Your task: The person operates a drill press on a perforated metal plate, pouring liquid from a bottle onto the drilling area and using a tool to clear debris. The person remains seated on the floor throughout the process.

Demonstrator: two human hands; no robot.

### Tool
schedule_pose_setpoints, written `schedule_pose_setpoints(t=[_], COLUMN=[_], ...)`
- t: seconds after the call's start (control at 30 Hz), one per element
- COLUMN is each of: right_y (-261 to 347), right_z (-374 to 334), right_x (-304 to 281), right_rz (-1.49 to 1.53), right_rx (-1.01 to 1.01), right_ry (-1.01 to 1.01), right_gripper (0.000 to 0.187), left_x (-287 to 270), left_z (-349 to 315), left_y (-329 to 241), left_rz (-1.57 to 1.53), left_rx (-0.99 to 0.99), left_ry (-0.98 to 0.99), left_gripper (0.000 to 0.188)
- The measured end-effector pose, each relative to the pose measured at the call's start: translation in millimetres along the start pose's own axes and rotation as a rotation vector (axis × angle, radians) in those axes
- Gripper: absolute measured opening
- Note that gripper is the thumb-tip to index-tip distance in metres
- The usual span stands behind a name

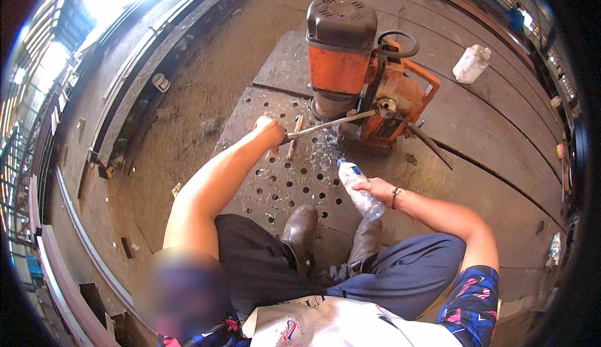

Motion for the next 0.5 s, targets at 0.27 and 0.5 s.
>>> schedule_pose_setpoints(t=[0.27, 0.5], right_y=[-7.8, -15.0], right_z=[10.4, 14.7], right_x=[-5.7, -11.4], right_rz=[0.013, 0.019], right_rx=[0.046, 0.037], right_ry=[-0.044, -0.042], right_gripper=[0.03, 0.034], left_x=[0.3, -2.9], left_z=[-2.2, 0.0], left_y=[1.2, -1.2], left_rz=[-0.004, -0.016], left_rx=[-0.017, -0.008], left_ry=[-0.02, -0.014], left_gripper=[0.042, 0.043])
Point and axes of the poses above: each hand's wrist, its own z-axis towards the middle knuckle, its own x-axis out of the palm, y = z × x, the point moved 7 cm from there along z, towards the middle knuckle, and after that the axes turned 1 degree about z, right-handed, at the moved point
